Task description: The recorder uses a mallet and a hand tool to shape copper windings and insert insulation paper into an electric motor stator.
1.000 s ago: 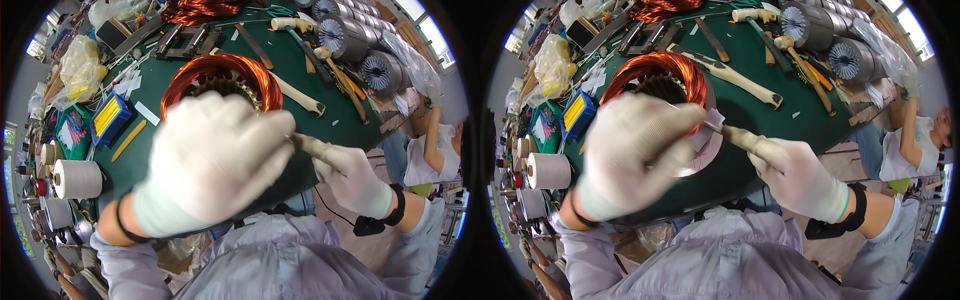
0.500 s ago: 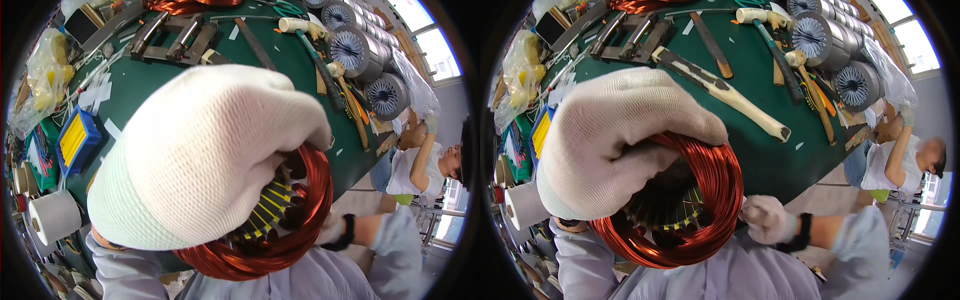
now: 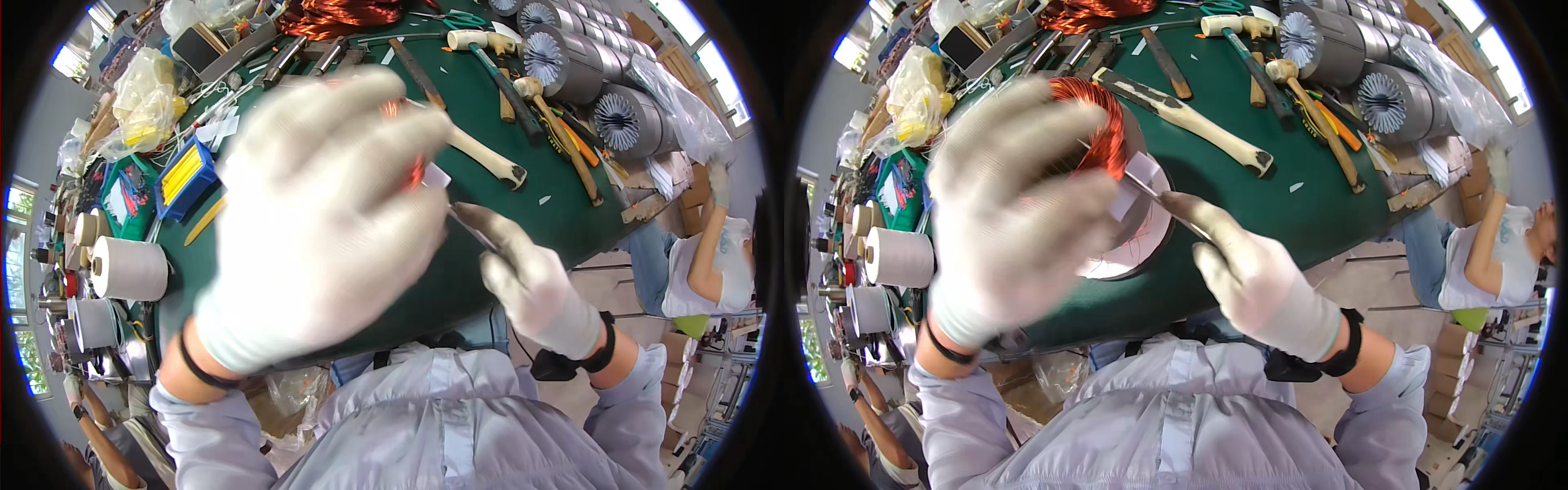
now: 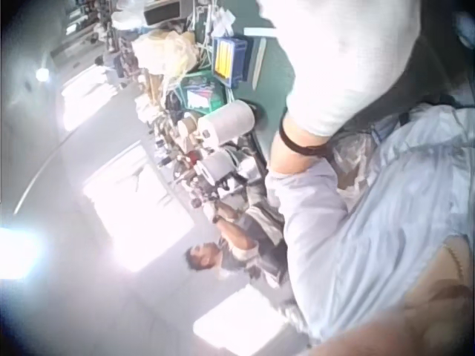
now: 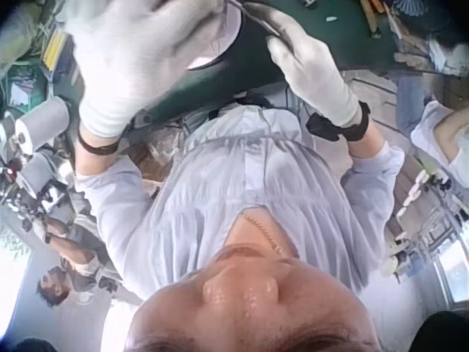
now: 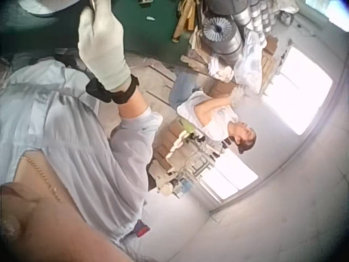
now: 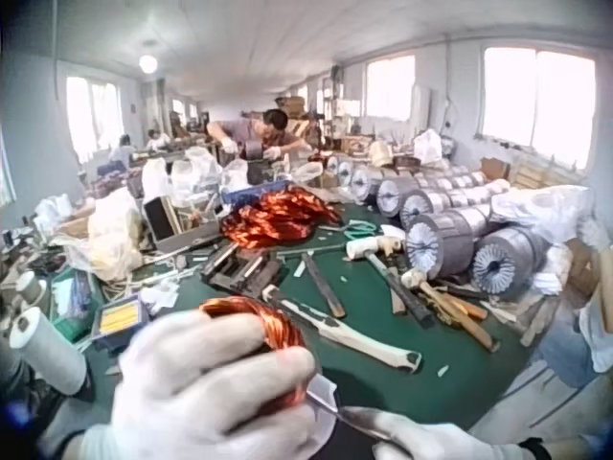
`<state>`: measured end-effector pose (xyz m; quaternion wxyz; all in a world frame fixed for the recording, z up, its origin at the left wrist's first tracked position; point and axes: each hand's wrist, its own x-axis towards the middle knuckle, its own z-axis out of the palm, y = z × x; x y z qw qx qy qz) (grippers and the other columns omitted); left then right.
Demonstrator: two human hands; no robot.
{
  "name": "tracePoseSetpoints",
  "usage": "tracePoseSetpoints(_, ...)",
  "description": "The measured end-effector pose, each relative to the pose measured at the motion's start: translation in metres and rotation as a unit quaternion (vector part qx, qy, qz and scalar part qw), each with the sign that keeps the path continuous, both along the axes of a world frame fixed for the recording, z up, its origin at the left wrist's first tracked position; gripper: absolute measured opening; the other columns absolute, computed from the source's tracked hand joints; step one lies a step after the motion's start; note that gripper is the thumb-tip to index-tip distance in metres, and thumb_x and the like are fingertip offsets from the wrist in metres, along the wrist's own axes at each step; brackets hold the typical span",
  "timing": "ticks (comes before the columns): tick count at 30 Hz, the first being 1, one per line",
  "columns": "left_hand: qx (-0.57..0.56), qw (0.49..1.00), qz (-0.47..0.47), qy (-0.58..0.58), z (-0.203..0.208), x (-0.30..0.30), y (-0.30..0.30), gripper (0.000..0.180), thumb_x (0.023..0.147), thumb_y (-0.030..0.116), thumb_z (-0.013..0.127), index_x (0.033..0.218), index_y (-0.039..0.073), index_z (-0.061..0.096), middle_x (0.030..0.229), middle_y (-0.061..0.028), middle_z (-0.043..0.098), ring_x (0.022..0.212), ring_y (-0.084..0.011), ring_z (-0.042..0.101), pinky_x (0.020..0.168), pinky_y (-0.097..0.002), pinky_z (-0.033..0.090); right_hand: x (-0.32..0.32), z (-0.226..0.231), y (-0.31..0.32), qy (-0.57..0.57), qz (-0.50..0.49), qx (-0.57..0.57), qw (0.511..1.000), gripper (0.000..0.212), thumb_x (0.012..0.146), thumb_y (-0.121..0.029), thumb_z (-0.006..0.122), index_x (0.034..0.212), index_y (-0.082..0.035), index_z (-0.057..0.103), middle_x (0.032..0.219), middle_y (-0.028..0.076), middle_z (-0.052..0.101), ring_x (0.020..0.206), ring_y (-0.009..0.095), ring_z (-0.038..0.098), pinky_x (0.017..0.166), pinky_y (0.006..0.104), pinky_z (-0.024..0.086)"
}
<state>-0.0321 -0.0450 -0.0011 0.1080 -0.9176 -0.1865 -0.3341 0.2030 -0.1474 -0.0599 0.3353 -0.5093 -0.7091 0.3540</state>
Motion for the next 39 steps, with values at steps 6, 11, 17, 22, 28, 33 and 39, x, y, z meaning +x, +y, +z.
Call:
tracePoseSetpoints(6,0.078,0.978,0.192,0.024,-0.047,0.029,-0.027,0.022,0.065,0.027,0.082,0.081,0.016,0.072,0.133,-0.0006,0.066,0.132,-0.0337,0.052,0.108,-0.0596,0.034,0.033,0.005,-0.052,0.023,-0.054,-0.085,0.995,0.044,0.1,0.007,0.043,0.142,0.003,0.056,0.1,0.012,0.069,0.07,0.01,0.052,0.069,0.0262,0.048)
tracePoseSetpoints(11,0.121,0.984,0.124,-0.03,-0.05,0.0,-0.026,0.021,0.064,0.022,0.084,0.083,0.022,0.076,0.128,-0.0046,0.07,0.13,-0.0356,0.055,0.114,-0.0579,0.031,0.042,0.006,-0.091,0.048,-0.101,-0.172,0.979,0.043,0.102,0.005,0.043,0.143,0.004,0.056,0.082,0.004,0.06,0.069,0.008,0.052,0.066,0.0252,0.048)
tracePoseSetpoints(17,0.026,0.996,0.071,0.042,-0.043,-0.067,-0.024,0.026,0.064,0.025,0.084,0.088,0.028,0.076,0.13,-0.0029,0.069,0.131,-0.0347,0.055,0.112,-0.0536,0.039,0.039,0.008,-0.099,0.058,-0.079,-0.171,0.98,0.044,0.1,0.008,0.042,0.143,0.007,0.055,0.074,0.001,0.055,0.065,0.006,0.05,0.064,0.0242,0.046)
tracePoseSetpoints(22,0.141,0.987,0.068,0.023,-0.051,-0.073,-0.024,0.031,0.063,0.019,0.084,0.092,0.022,0.074,0.13,-0.0042,0.069,0.124,-0.0328,0.059,0.108,-0.0518,0.043,0.022,0.012,-0.076,0.096,-0.032,-0.144,0.984,0.046,0.099,0.01,0.043,0.142,0.005,0.057,0.084,0.002,0.06,0.07,0.006,0.051,0.065,0.0232,0.046)
tracePoseSetpoints(28,-0.005,0.997,0.075,0.035,-0.044,-0.07,-0.023,0.039,0.059,0.015,0.087,0.095,0.019,0.074,0.132,-0.0077,0.067,0.124,-0.0343,0.059,0.107,-0.0498,0.045,0.02,0.009,-0.076,0.066,-0.002,-0.147,0.987,0.046,0.099,0.01,0.043,0.142,0.004,0.058,0.088,0.002,0.062,0.071,0.005,0.051,0.066,0.022,0.045)
tracePoseSetpoints(33,-0.053,0.997,0.048,0.009,-0.052,-0.068,-0.012,0.036,0.055,0.013,0.088,0.088,0.015,0.076,0.125,-0.0086,0.068,0.122,-0.0359,0.061,0.1,-0.0458,0.048,0.018,0.015,-0.072,0.022,-0.014,-0.129,0.991,0.044,0.1,0.009,0.044,0.141,0.004,0.059,0.089,0.004,0.063,0.068,0.005,0.049,0.065,0.0222,0.045)
tracePoseSetpoints(39,-0.043,0.991,0.114,0.048,-0.046,-0.048,-0.034,0.035,0.058,0.01,0.089,0.091,0.013,0.078,0.128,-0.0139,0.065,0.125,-0.0363,0.057,0.106,-0.0484,0.045,0.016,0.024,-0.05,-0.072,0.003,-0.025,0.997,0.047,0.096,0.008,0.043,0.14,0.003,0.06,0.089,0.008,0.068,0.069,0.01,0.059,0.067,0.0268,0.049)
